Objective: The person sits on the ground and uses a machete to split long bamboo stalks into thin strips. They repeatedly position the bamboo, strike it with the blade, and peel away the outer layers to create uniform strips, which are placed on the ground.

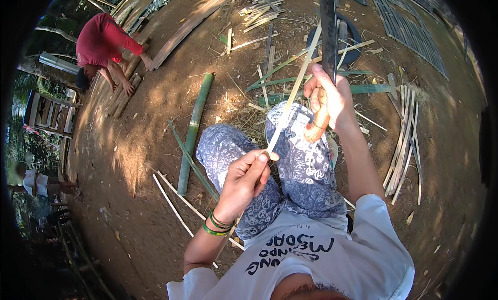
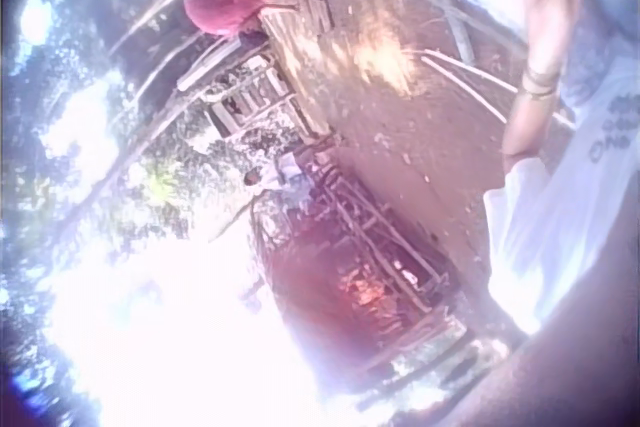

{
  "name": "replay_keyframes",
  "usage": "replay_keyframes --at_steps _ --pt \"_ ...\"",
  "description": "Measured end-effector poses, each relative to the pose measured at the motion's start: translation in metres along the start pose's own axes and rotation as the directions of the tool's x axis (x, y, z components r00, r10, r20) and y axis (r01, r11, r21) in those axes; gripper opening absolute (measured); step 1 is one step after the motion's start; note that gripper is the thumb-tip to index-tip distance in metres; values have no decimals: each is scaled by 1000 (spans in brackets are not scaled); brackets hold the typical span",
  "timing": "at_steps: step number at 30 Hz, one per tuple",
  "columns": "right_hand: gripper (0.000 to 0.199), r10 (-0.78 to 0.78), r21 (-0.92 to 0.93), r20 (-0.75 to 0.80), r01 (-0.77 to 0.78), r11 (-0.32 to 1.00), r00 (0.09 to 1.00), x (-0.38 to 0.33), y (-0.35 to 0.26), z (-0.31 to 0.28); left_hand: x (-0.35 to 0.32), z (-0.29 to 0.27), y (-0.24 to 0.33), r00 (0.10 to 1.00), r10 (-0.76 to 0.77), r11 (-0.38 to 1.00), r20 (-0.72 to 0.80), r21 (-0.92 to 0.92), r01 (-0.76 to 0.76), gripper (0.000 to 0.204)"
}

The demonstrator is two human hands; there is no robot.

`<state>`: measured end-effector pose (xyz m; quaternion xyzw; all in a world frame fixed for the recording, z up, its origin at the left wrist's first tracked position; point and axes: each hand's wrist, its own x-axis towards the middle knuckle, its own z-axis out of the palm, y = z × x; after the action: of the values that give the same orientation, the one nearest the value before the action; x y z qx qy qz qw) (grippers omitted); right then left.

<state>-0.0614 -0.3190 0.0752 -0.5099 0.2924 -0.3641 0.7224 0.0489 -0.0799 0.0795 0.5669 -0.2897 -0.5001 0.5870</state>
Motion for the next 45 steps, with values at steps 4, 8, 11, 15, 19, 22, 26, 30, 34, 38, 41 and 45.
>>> replay_keyframes --at_steps 4,8,11,15,19,22,26,30,34,38,41,45 --pt "48 -88 -421 -52 58 905 995 -22 8 -30 14 12 -32 998 -63 997 -16 -36 63 23" --pt "50 -175 -827 231 288 483 957 -52 21 -49 30 22 -49 997 -69 996 -35 -57 66 22" --pt "66 -177 -845 408 444 300 896 -75 44 -50 40 30 -57 997 -38 995 -74 -99 31 19" --pt "87 -85 -847 485 492 200 870 -84 58 -42 43 34 -72 990 8 999 -143 -30 -13 15" --pt "91 -115 -830 520 532 168 846 -83 60 -39 46 39 -71 983 -10 999 -182 -36 3 27" --pt "92 -22 -844 511 506 178 859 -79 62 -42 49 37 -72 983 -25 998 -180 -54 16 31" --pt "90 -51 -853 495 497 158 867 -76 62 -44 46 34 -68 990 -49 998 -136 -44 43 31" --pt "88 -107 -853 457 469 228 883 -69 68 -48 40 46 -58 979 -79 996 -188 -54 70 26" --pt "90 -58 -837 513 514 188 857 -79 58 -43 53 32 -78 996 15 999 -92 -37 -19 23" --pt "88 -105 -859 476 487 155 873 -73 67 -46 47 41 -67 988 -6 1000 -152 12 8 21" --pt "89 -182 -841 459 491 228 870 -67 75 -50 43 46 -65 986 -19 1000 -168 10 21 22" --pt "95 -129 -826 534 548 131 836 -76 66 -46 50 39 -72 986 -11 1000 -167 19 14 30"
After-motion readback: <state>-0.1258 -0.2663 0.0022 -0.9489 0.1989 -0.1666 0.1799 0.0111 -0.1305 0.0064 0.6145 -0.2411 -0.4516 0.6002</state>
